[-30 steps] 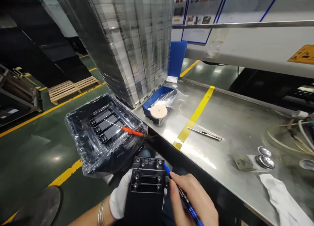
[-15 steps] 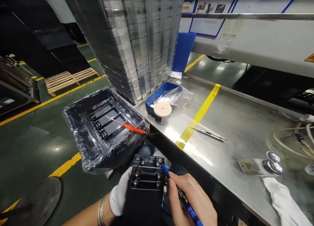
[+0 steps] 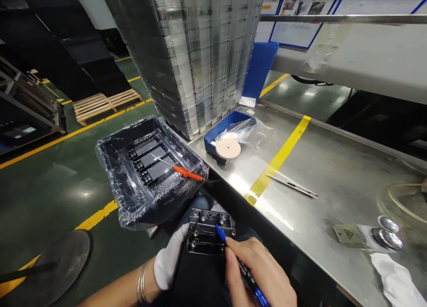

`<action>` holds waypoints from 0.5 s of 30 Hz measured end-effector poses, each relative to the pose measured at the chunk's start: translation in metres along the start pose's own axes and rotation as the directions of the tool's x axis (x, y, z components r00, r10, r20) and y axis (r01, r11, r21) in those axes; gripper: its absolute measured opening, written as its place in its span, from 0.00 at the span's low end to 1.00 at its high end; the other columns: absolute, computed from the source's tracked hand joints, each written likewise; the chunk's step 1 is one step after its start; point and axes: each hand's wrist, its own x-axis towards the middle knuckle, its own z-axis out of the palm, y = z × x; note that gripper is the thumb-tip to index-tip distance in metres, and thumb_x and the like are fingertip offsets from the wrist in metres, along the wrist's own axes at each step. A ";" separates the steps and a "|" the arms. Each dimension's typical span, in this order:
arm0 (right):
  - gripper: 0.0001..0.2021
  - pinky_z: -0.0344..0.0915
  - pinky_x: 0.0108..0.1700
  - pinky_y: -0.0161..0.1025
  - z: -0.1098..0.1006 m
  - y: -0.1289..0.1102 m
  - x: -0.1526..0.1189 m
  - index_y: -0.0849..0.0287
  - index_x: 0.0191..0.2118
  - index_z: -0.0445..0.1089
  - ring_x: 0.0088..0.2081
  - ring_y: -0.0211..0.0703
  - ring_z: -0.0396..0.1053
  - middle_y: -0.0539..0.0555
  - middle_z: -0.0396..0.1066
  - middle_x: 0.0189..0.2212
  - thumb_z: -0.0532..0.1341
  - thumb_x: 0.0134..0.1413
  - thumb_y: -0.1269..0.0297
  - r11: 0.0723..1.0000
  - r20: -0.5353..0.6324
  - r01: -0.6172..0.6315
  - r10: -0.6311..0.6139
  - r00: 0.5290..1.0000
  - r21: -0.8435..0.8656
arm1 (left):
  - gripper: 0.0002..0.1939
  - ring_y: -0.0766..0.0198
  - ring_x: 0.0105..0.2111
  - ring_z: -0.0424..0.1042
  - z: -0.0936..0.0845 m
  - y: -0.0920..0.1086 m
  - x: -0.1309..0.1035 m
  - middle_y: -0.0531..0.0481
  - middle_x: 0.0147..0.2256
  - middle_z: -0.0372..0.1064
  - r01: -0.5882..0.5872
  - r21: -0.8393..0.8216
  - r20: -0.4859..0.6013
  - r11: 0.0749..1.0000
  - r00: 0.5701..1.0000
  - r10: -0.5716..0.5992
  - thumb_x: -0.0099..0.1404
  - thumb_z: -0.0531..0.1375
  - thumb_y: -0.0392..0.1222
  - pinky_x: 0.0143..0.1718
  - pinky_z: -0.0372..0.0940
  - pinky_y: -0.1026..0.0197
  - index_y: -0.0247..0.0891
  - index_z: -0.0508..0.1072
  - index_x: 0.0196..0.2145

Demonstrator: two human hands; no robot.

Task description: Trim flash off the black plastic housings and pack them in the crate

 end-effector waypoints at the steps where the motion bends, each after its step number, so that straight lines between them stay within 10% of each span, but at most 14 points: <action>1: 0.10 0.73 0.32 0.33 -0.001 0.001 0.003 0.58 0.46 0.74 0.30 0.38 0.75 0.52 0.75 0.30 0.63 0.59 0.75 0.998 0.039 0.064 -0.064 0.997 -0.011 | 0.24 0.46 0.47 0.75 0.000 -0.001 0.001 0.42 0.39 0.80 0.013 0.001 -0.003 1.000 1.000 -0.013 0.64 0.58 0.54 0.57 0.60 0.52 0.31 0.80 0.44; 15: 0.07 0.68 0.28 0.33 0.008 -0.003 0.014 0.57 0.45 0.73 0.26 0.37 0.71 0.51 0.73 0.28 0.63 0.61 0.72 0.996 0.042 0.075 -0.074 0.996 -0.041 | 0.27 0.46 0.47 0.75 0.024 0.003 0.004 0.40 0.41 0.80 0.018 0.079 0.202 0.997 0.979 -0.034 0.66 0.57 0.58 0.56 0.60 0.50 0.33 0.78 0.51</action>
